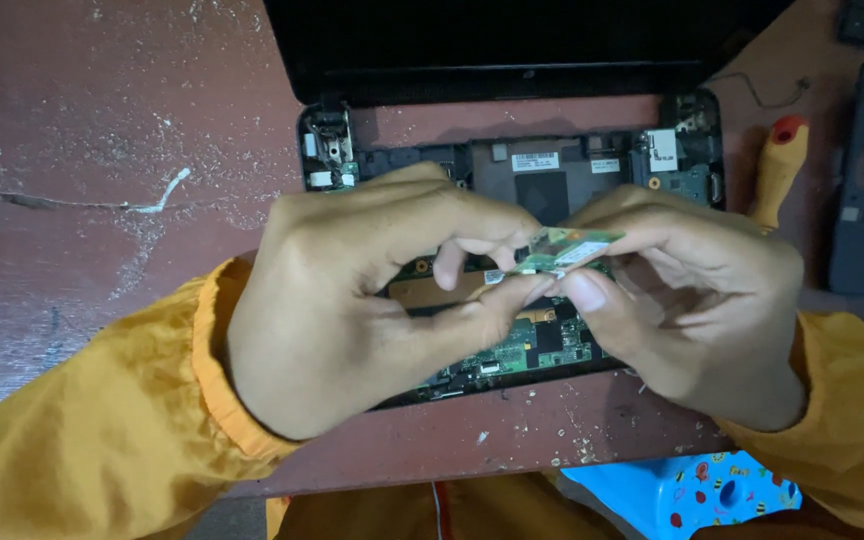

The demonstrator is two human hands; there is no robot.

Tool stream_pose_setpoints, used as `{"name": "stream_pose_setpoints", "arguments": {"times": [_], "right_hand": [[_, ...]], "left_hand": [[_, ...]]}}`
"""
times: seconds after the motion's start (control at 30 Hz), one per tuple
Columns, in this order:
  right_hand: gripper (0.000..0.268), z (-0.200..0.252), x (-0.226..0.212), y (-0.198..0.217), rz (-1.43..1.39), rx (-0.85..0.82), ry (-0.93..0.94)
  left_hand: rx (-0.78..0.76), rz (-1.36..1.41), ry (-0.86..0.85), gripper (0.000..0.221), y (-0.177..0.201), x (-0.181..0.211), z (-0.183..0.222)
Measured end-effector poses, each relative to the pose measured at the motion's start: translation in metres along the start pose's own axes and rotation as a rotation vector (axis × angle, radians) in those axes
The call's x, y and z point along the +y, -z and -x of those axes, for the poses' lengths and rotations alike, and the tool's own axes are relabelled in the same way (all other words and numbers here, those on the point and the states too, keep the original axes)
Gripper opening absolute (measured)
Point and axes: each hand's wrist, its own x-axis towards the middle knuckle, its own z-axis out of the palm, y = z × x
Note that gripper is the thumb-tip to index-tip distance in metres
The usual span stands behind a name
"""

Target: The person is installing a small circuit board into a laptop, which involves using a screwdriver, aligning the board into a slot, and connecting a ribbon cable.

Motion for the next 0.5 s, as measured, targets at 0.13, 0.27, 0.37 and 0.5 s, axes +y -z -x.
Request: {"name": "stream_pose_setpoints", "arguments": {"times": [0.13, 0.27, 0.37, 0.5], "right_hand": [[0.009, 0.002, 0.0045, 0.0004, 0.017, 0.021, 0.018], [0.01, 0.0013, 0.0033, -0.0005, 0.026, 0.02, 0.02], [0.011, 0.0036, 0.0065, -0.0002, 0.018, 0.026, 0.019], [0.012, 0.0021, 0.0038, -0.0004, 0.011, 0.02, 0.008]], "left_hand": [[-0.002, -0.004, -0.017, 0.015, -0.0016, -0.0003, -0.0003], [0.011, -0.014, -0.02, 0.014, -0.0018, 0.0003, -0.0003], [-0.004, -0.011, -0.008, 0.015, -0.0017, 0.0002, 0.0005], [-0.005, 0.006, 0.009, 0.013, -0.0018, 0.0005, 0.001]]}}
